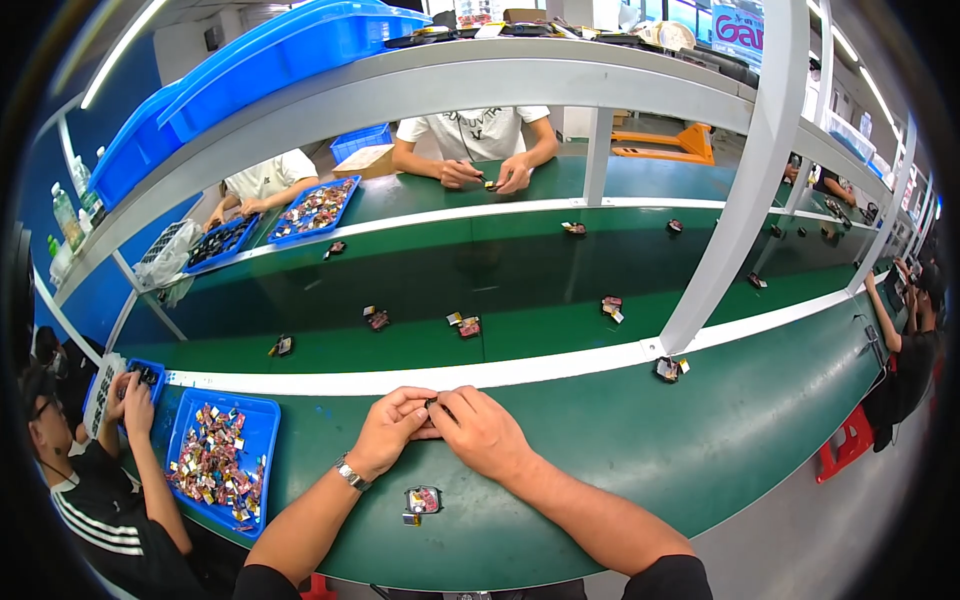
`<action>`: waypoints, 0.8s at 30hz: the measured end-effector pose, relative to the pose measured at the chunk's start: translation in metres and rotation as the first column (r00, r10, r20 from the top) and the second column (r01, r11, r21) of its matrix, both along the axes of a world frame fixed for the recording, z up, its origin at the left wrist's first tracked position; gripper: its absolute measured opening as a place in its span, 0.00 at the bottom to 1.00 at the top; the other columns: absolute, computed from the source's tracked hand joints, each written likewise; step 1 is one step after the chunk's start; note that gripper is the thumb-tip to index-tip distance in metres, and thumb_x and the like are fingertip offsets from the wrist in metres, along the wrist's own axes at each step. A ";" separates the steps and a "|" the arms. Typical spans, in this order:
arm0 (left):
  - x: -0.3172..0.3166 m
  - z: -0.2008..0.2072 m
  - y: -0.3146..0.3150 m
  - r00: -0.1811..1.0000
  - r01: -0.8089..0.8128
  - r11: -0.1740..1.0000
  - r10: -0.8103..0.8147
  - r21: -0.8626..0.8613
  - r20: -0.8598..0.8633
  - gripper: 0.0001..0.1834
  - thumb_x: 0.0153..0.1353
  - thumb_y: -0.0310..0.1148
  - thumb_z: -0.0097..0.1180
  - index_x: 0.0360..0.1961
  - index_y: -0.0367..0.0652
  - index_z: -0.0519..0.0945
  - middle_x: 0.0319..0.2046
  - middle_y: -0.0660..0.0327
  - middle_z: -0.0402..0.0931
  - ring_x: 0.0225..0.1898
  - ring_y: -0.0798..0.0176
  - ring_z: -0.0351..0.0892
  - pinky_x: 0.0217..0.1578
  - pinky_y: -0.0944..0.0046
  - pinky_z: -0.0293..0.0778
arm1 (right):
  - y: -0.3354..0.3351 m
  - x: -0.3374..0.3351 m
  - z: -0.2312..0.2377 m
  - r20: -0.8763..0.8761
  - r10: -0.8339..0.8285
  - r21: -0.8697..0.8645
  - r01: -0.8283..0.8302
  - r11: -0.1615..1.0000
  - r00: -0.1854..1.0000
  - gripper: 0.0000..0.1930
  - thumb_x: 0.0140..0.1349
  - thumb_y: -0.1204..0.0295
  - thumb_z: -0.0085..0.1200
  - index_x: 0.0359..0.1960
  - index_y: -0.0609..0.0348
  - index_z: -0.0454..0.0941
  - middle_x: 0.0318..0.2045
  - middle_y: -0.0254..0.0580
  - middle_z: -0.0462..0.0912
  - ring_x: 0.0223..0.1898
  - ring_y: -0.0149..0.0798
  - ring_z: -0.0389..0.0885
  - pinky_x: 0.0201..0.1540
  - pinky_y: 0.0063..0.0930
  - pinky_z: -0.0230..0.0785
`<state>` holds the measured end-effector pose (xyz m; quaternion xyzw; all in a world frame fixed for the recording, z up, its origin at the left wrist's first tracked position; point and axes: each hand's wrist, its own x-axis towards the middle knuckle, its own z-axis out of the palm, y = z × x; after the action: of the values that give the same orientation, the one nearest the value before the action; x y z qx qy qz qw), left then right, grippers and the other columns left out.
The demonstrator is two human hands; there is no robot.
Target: Manually assembling small electronic components on a factory production line.
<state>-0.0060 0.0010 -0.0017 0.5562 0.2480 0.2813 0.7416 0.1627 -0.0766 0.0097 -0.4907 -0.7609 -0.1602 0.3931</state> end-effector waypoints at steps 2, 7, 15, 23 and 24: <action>-0.001 0.000 0.000 1.000 0.001 1.000 -0.001 -0.003 0.000 0.14 0.72 0.22 0.42 0.56 0.33 0.69 0.52 0.53 0.76 0.53 0.61 0.78 0.54 0.60 0.79 | 0.000 -0.002 -0.001 -0.008 -0.010 0.005 0.010 1.000 1.000 0.09 0.48 0.78 0.61 0.32 0.60 0.79 0.35 0.38 0.79 0.37 0.39 0.78 0.39 0.29 0.75; -0.002 -0.003 0.002 1.000 0.005 1.000 -0.005 -0.004 -0.008 0.13 0.71 0.22 0.43 0.55 0.33 0.70 0.51 0.53 0.77 0.52 0.62 0.78 0.53 0.61 0.80 | 0.001 -0.006 -0.002 -0.078 -0.026 -0.034 0.023 0.999 0.997 0.08 0.47 0.79 0.62 0.31 0.60 0.80 0.35 0.37 0.78 0.37 0.39 0.77 0.39 0.31 0.74; 0.003 0.001 0.000 1.000 0.003 1.000 -0.003 -0.007 -0.017 0.13 0.71 0.22 0.43 0.55 0.33 0.70 0.50 0.54 0.77 0.51 0.63 0.79 0.52 0.62 0.80 | 0.004 -0.005 -0.006 -0.110 -0.050 0.008 0.051 0.999 0.993 0.08 0.48 0.79 0.63 0.31 0.60 0.80 0.34 0.37 0.77 0.36 0.39 0.77 0.38 0.30 0.74; 0.005 0.001 -0.002 0.999 -0.036 0.999 0.036 -0.002 -0.016 0.14 0.71 0.22 0.43 0.55 0.33 0.70 0.50 0.53 0.77 0.50 0.62 0.79 0.49 0.62 0.81 | 0.005 -0.002 -0.008 -0.110 -0.057 0.046 0.063 0.997 0.992 0.10 0.47 0.79 0.62 0.33 0.59 0.80 0.35 0.37 0.78 0.35 0.38 0.78 0.35 0.29 0.74; 0.003 0.001 -0.002 0.999 -0.039 0.999 0.039 0.001 -0.009 0.14 0.71 0.22 0.43 0.55 0.32 0.70 0.49 0.53 0.77 0.50 0.63 0.80 0.49 0.62 0.82 | 0.005 -0.003 -0.008 -0.116 -0.067 0.045 0.072 0.996 0.991 0.11 0.47 0.79 0.63 0.34 0.59 0.81 0.35 0.36 0.78 0.35 0.38 0.78 0.35 0.29 0.74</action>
<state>-0.0025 -0.0012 -0.0008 0.5529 0.2621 0.2930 0.7347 0.1594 -0.0718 0.0014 -0.5156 -0.7155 -0.1640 0.4419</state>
